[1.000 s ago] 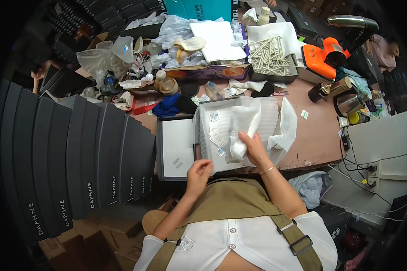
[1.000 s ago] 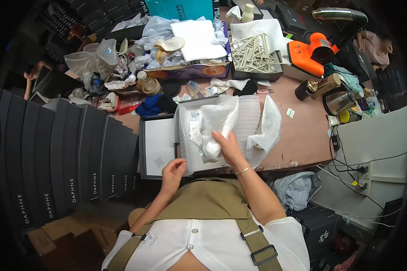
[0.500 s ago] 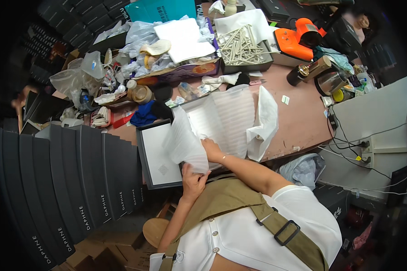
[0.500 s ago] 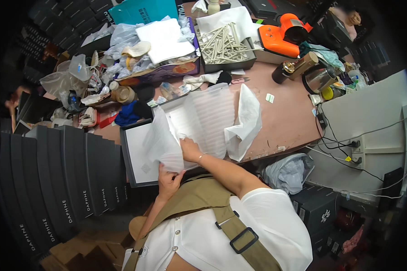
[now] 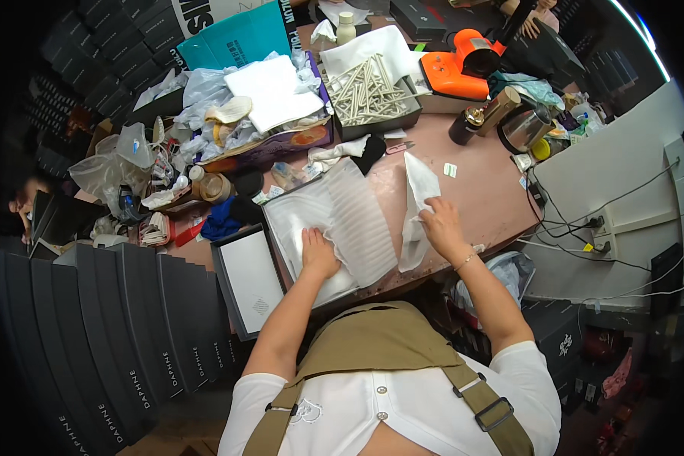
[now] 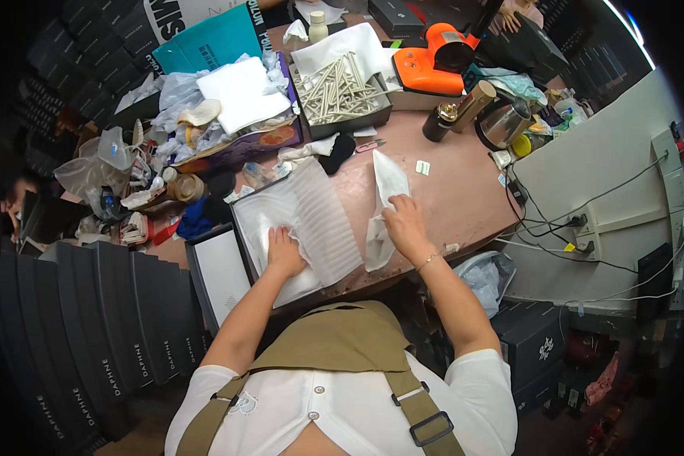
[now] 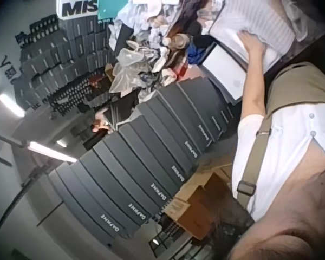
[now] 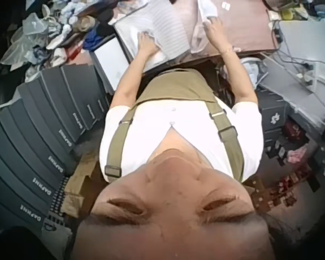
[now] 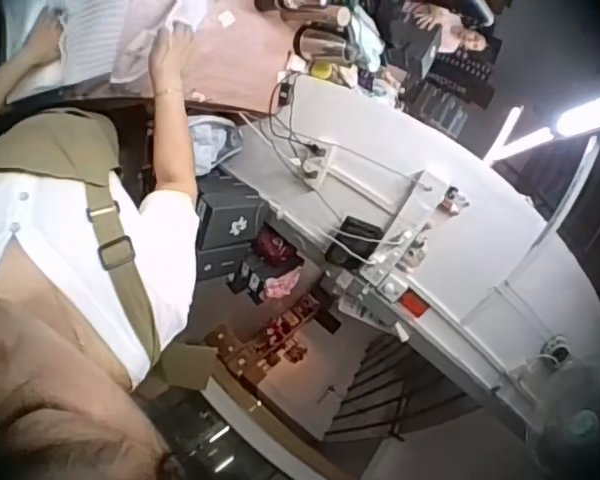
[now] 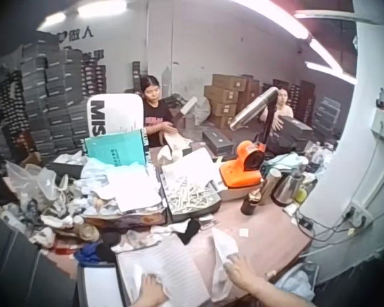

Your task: Inspect, clean, and pack a pair of white high-heeled shoes into a box for shipping.

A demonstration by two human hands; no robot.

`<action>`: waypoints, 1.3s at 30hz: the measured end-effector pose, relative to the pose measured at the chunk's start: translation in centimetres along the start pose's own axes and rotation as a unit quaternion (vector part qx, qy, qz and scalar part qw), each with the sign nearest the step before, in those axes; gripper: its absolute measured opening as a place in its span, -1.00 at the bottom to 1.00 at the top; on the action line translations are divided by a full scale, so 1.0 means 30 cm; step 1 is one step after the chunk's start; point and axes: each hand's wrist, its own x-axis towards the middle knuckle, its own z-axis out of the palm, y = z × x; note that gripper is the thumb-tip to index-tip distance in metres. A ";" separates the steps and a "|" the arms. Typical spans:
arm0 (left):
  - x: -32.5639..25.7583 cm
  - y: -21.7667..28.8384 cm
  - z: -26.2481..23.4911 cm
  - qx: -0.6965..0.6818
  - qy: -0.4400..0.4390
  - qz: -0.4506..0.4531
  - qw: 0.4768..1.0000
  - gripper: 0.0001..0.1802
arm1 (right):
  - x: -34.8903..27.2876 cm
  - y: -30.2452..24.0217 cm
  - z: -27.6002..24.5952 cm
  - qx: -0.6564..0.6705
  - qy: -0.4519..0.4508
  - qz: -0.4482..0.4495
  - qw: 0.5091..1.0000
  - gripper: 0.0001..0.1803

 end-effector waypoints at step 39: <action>-0.270 -0.146 0.058 -0.487 0.456 -0.153 0.729 -0.41 | 0.000 -0.534 0.179 0.317 -0.128 0.006 0.940 -0.36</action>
